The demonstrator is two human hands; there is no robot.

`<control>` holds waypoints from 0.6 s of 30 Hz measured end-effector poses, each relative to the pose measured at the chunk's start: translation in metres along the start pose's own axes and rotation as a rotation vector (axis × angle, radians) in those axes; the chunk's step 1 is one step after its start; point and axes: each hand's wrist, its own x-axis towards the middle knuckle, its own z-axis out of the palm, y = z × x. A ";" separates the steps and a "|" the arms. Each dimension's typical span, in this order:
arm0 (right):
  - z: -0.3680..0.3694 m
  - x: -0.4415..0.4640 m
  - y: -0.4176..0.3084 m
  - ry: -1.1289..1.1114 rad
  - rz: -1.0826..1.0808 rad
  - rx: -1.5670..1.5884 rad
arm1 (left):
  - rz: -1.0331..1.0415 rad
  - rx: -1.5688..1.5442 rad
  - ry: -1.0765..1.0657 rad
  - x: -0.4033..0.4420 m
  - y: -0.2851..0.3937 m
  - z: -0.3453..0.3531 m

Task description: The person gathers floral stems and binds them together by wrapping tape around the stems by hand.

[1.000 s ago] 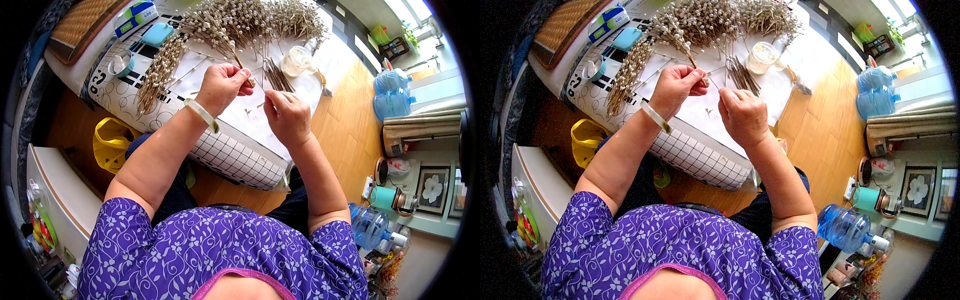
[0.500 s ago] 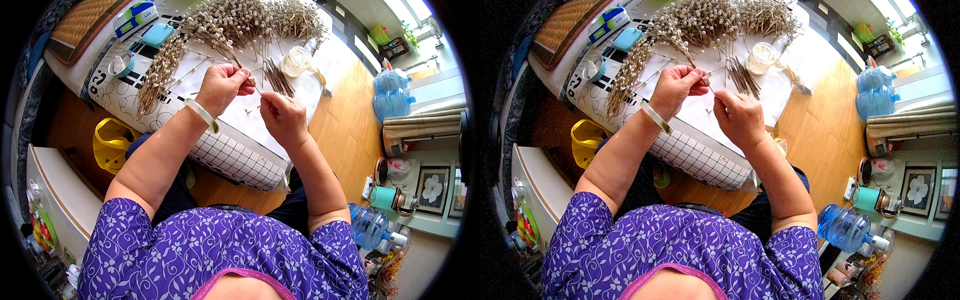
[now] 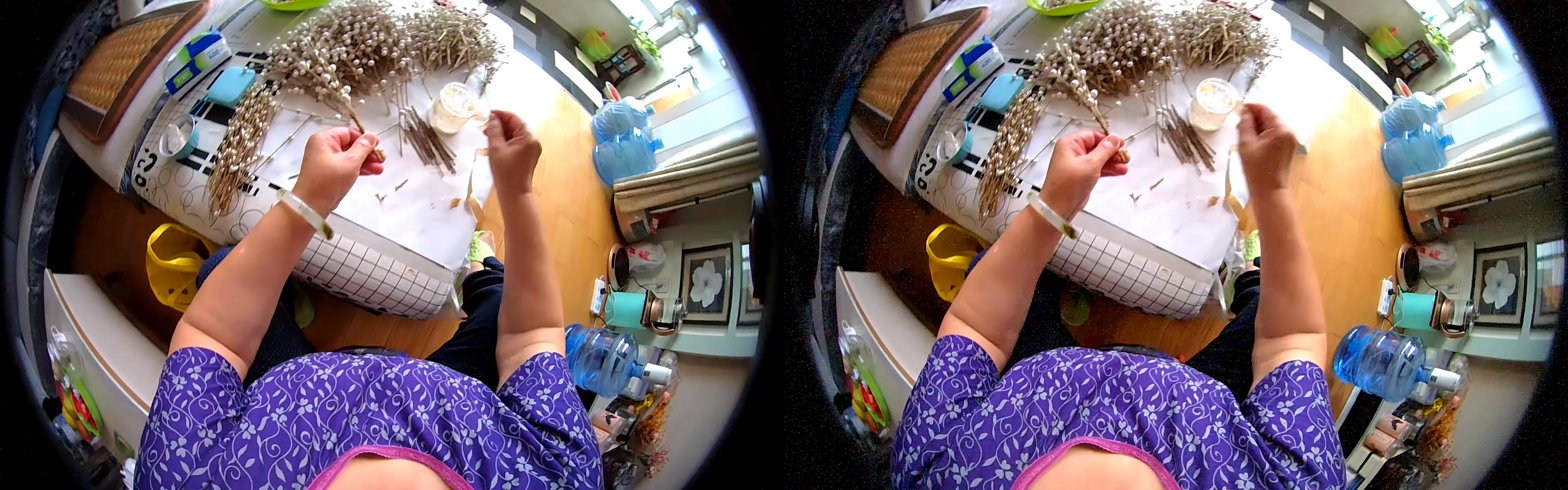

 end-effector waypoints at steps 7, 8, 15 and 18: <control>0.018 0.020 0.064 -0.078 0.305 -0.104 | 0.002 0.027 -0.037 -0.006 0.003 0.002; 0.019 0.019 0.062 -0.101 0.306 -0.203 | -0.003 0.020 -0.045 -0.007 0.003 0.001; 0.027 0.018 0.068 -0.129 0.132 -0.255 | -0.030 -0.021 -0.077 -0.010 0.009 -0.004; 0.011 0.016 0.059 -0.092 -0.039 -0.551 | -0.020 -0.041 -0.076 -0.011 0.012 -0.005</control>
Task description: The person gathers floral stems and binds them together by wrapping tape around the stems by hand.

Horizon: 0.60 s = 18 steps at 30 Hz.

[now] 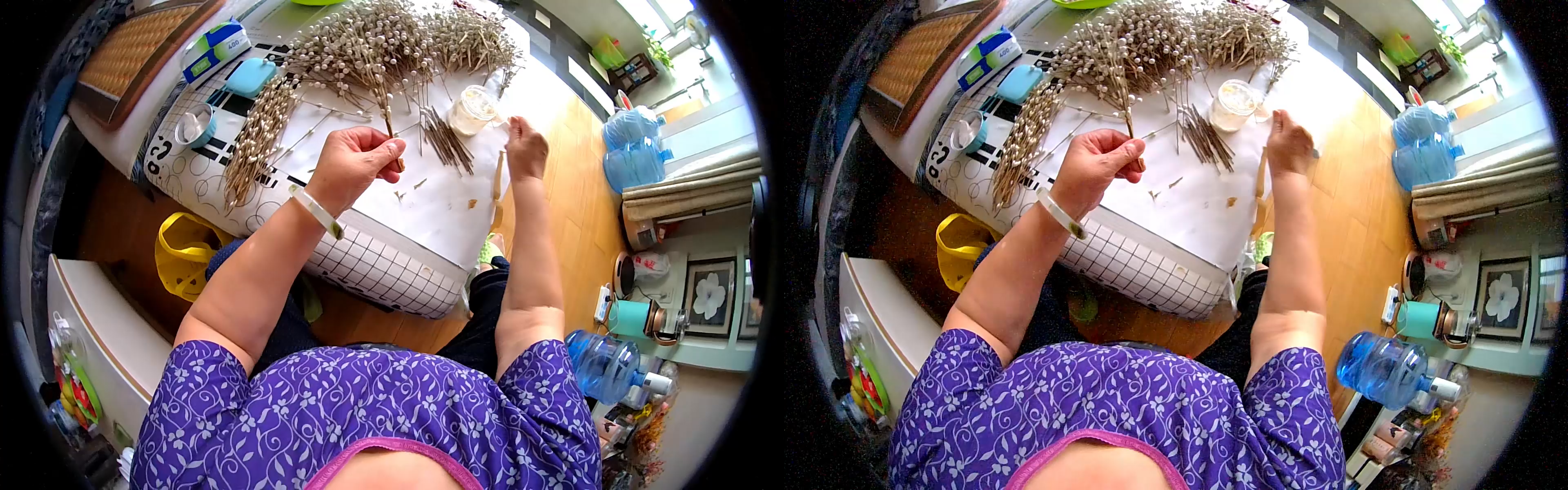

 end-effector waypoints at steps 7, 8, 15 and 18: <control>-0.048 -0.044 -0.087 -0.171 0.221 1.296 | 0.044 0.068 -0.125 -0.002 -0.011 0.004; -0.059 -0.050 -0.105 -0.369 0.224 1.215 | 0.038 0.100 -0.150 -0.005 -0.011 0.008; -0.055 -0.058 -0.124 -0.814 0.361 1.287 | 0.032 0.227 -0.216 -0.010 -0.023 0.022; -0.051 -0.060 -0.122 -0.758 0.409 1.383 | 0.009 0.139 -0.241 -0.007 -0.025 0.021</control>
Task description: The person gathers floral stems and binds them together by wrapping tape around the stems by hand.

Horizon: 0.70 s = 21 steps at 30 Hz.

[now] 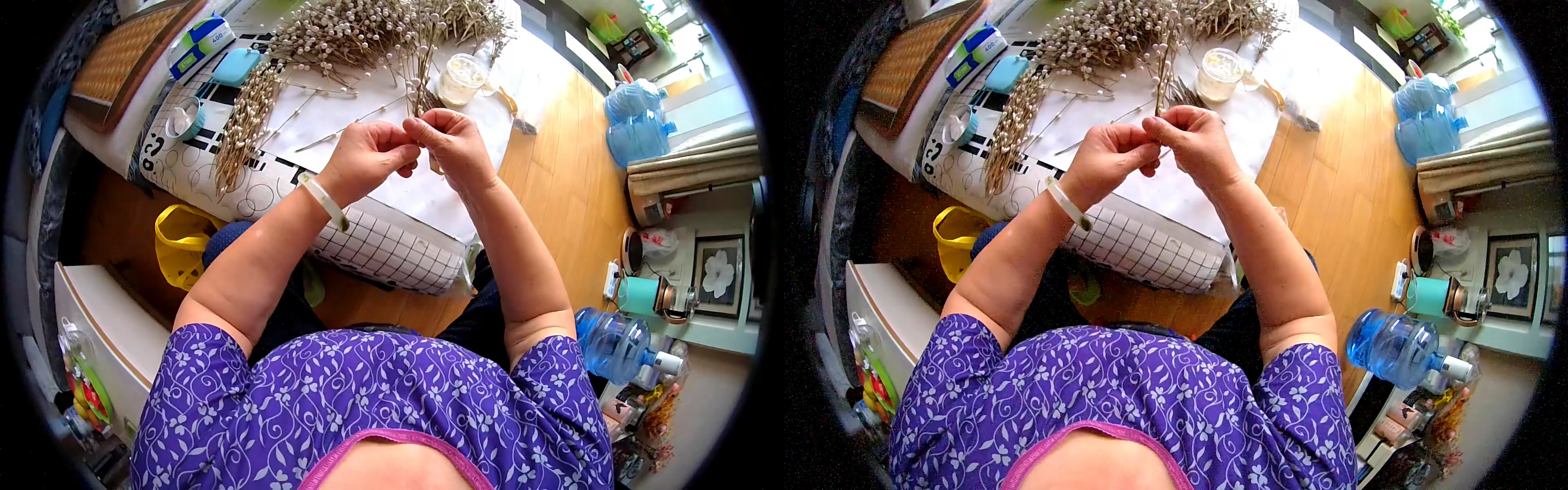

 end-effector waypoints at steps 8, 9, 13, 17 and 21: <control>-0.001 0.003 -0.007 0.031 -0.005 0.096 | -0.031 -0.222 -0.030 -0.001 0.006 -0.002; 0.002 0.004 -0.007 0.028 -0.044 0.096 | -0.074 -0.264 -0.023 -0.002 0.007 -0.002; 0.003 0.009 -0.005 0.052 -0.063 0.157 | -0.152 -0.315 -0.080 -0.005 0.004 -0.001; 0.005 0.009 -0.007 0.064 -0.072 0.090 | -0.211 -0.255 -0.071 -0.004 0.006 -0.003; 0.003 0.012 -0.003 0.057 -0.088 0.159 | -0.123 -0.161 -0.056 -0.005 0.007 0.002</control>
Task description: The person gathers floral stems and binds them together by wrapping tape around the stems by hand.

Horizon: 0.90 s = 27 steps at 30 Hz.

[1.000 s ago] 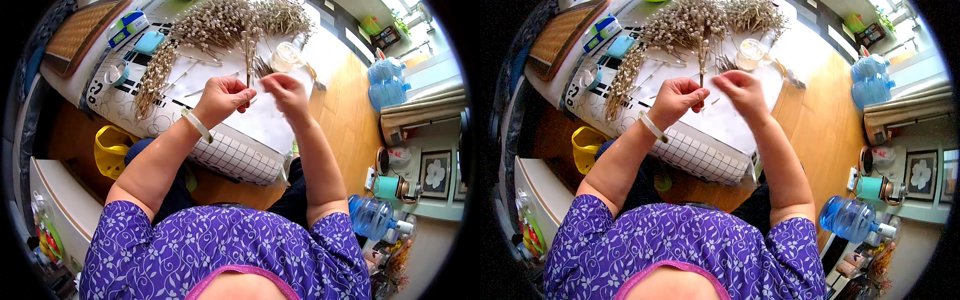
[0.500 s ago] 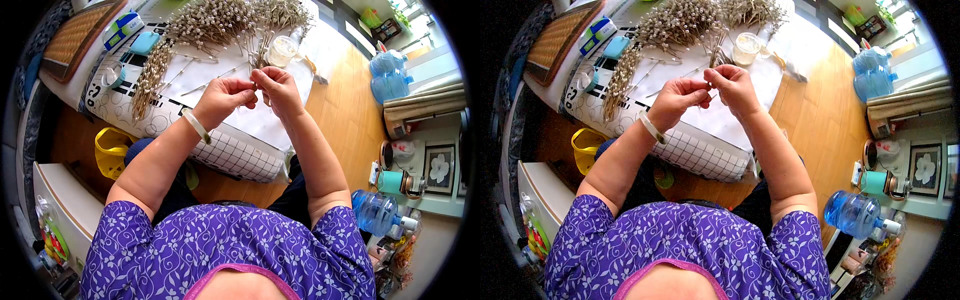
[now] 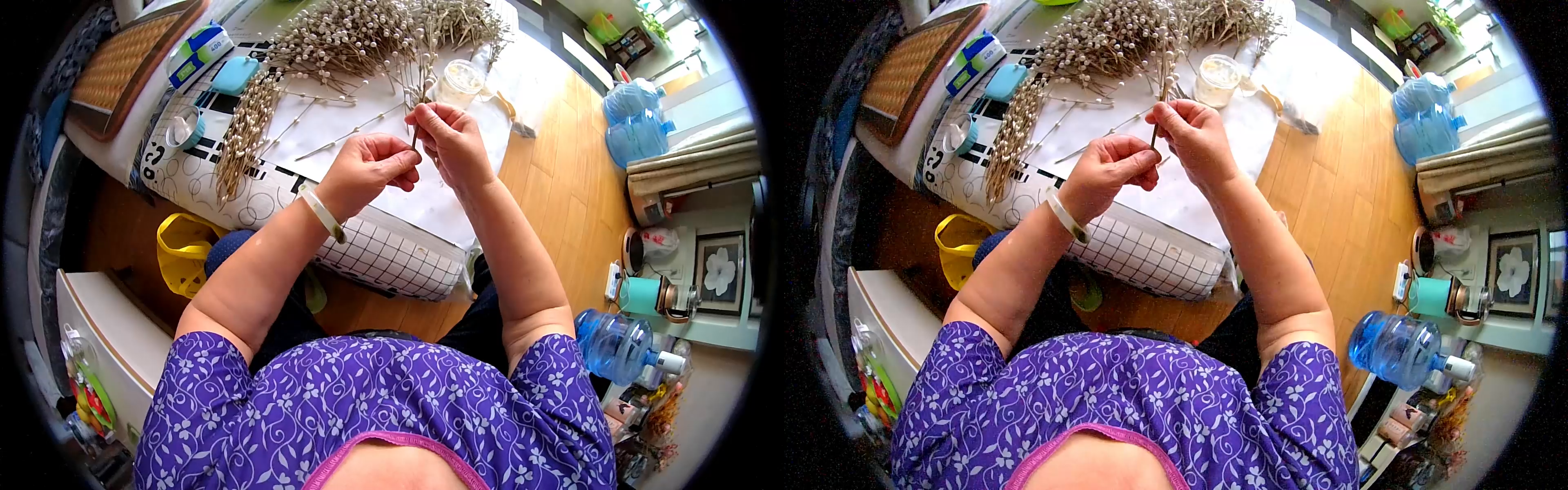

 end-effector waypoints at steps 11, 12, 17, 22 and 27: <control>-0.004 0.001 -0.003 -0.059 0.074 0.081 | 0.193 0.178 0.092 -0.001 -0.001 0.006; -0.005 0.001 -0.004 -0.078 0.078 0.089 | 0.193 0.179 0.091 -0.002 -0.001 0.005; -0.009 0.003 -0.005 -0.098 0.037 0.074 | 0.034 -0.011 -0.065 0.000 0.003 -0.005; -0.010 0.003 -0.006 -0.102 0.014 0.031 | -0.100 -0.024 -0.025 0.007 0.009 -0.013; -0.002 0.001 -0.002 -0.112 0.018 -0.016 | -0.057 -0.037 -0.070 0.003 0.010 -0.002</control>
